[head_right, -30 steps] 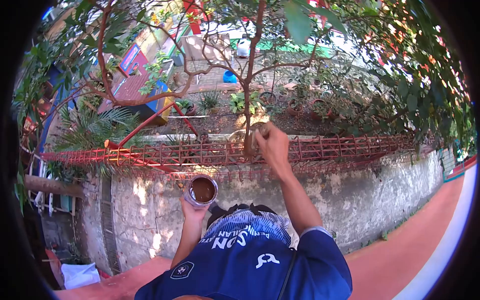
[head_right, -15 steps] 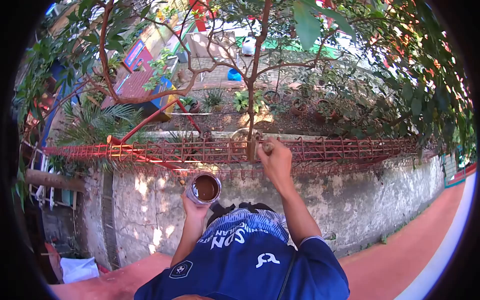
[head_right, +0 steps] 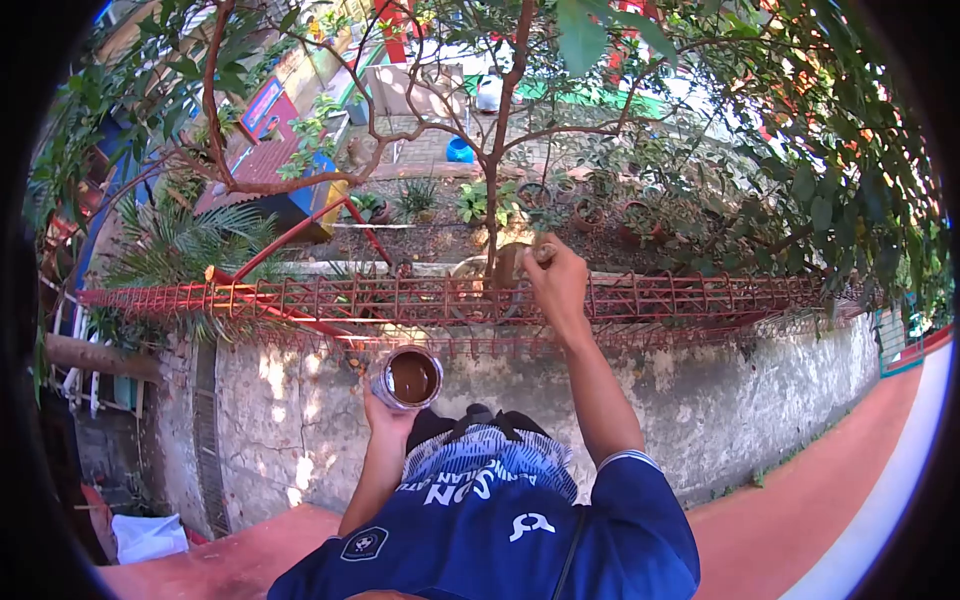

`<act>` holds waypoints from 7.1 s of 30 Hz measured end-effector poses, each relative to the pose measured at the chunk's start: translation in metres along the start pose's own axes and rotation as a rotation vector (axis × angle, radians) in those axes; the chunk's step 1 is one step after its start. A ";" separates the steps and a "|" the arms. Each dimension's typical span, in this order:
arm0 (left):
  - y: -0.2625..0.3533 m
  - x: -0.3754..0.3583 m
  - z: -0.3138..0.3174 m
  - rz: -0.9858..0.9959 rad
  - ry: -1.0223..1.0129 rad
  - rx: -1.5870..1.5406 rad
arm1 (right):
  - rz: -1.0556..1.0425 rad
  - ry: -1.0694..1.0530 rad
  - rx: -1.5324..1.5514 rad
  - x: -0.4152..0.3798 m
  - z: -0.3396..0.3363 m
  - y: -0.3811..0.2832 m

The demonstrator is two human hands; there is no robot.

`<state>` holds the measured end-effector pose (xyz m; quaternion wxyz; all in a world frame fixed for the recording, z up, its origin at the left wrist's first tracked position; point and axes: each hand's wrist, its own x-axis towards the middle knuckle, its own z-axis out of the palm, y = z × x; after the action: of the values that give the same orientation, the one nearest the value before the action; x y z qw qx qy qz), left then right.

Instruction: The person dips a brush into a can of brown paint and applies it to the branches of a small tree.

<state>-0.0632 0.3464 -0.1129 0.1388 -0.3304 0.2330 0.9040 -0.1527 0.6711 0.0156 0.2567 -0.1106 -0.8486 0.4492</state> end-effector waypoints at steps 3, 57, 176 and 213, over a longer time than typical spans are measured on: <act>-0.008 -0.004 -0.012 -0.012 0.042 -0.010 | 0.031 0.073 -0.114 -0.008 -0.017 -0.002; 0.070 -0.045 -0.077 -0.150 0.067 0.054 | 0.045 0.105 -0.152 -0.101 0.013 -0.050; -0.122 -0.068 -0.002 0.089 0.063 -0.029 | -0.056 0.003 0.108 -0.007 -0.033 0.040; -0.099 -0.047 -0.004 -0.009 0.086 0.045 | -0.023 -0.022 -0.248 0.028 -0.036 0.027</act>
<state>0.0140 0.4244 -0.1172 0.1400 -0.3666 0.2575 0.8830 -0.1582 0.7234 0.0194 0.2369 -0.1267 -0.9016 0.3390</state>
